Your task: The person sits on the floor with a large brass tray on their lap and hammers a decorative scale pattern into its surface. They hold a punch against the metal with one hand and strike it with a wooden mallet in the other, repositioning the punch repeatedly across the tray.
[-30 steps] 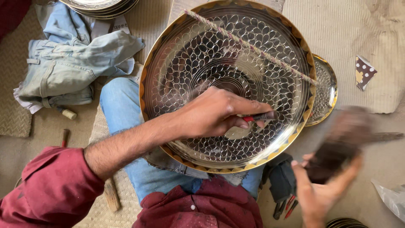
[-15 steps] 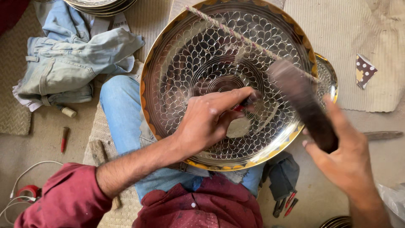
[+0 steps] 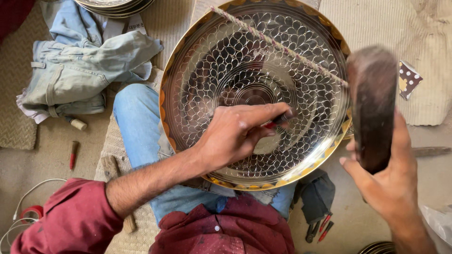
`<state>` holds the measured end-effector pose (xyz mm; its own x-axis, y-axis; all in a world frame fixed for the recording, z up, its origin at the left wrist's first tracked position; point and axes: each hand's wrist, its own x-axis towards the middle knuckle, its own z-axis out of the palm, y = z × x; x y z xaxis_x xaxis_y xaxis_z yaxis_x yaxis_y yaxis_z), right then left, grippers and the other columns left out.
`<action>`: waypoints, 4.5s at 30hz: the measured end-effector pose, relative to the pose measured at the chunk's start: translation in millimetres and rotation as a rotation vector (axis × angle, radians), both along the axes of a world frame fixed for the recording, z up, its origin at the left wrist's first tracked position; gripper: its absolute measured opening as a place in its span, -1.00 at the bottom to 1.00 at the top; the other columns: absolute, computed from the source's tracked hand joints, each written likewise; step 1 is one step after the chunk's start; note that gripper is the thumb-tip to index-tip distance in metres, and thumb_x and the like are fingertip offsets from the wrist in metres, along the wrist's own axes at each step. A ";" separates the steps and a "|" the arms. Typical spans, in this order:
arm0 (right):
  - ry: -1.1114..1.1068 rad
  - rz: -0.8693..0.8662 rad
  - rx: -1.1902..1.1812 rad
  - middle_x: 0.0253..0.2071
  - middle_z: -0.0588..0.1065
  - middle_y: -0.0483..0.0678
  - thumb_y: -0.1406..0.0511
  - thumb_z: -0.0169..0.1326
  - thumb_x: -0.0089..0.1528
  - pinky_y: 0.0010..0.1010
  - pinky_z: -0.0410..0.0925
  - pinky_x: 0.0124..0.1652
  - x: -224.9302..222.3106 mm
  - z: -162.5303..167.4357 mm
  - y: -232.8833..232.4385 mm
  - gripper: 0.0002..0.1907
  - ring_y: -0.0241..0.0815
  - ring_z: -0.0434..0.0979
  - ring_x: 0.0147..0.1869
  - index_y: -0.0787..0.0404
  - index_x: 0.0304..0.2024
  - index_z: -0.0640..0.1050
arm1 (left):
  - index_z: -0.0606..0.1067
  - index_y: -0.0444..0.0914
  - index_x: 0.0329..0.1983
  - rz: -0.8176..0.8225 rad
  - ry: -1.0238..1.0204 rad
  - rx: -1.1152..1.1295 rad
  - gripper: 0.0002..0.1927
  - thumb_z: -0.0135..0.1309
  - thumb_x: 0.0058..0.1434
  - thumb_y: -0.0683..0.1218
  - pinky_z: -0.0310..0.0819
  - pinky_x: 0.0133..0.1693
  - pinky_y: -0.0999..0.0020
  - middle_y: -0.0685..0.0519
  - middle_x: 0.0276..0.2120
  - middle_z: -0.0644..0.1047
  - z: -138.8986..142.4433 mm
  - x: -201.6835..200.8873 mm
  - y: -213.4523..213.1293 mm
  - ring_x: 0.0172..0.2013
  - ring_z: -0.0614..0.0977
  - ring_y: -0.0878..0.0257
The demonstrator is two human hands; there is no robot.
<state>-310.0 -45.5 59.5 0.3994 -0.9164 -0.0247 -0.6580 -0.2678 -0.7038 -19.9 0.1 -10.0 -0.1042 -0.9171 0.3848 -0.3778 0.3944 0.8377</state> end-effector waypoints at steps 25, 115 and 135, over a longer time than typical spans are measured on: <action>0.051 -0.342 -0.428 -0.25 0.44 0.02 0.70 0.25 0.10 -0.34 0.38 -0.21 -20.1 -154.5 142.8 -0.48 -0.14 0.48 -0.28 0.14 -0.08 0.38 | 0.46 0.15 0.26 -1.137 -0.256 0.112 -0.39 0.20 0.14 -0.17 0.61 -0.05 0.23 0.36 -0.07 0.70 2.1 -12.9 -70.8 -0.06 0.70 0.37; -0.116 -0.089 -0.049 -0.19 0.44 -0.07 0.51 0.18 0.09 -0.49 0.38 -0.21 -12.6 9.6 -15.7 -0.14 -0.32 0.46 -0.24 0.29 0.40 0.12 | 0.43 -0.15 0.32 0.043 0.097 0.056 -0.43 0.18 0.26 -0.35 0.75 -0.08 0.37 0.04 -0.04 0.68 9.6 -4.1 -15.9 -0.10 0.78 0.26; 0.366 0.094 -0.534 -0.06 0.51 0.28 0.53 0.28 0.11 -0.20 0.45 -0.13 -8.6 12.5 -7.5 -0.15 0.08 0.59 -0.14 0.32 0.44 0.30 | 0.39 -0.14 0.31 -0.143 0.106 -0.047 -0.51 0.21 0.35 -0.23 0.74 -0.10 0.40 0.06 0.06 0.66 -0.7 -8.5 -35.6 -0.02 0.76 0.26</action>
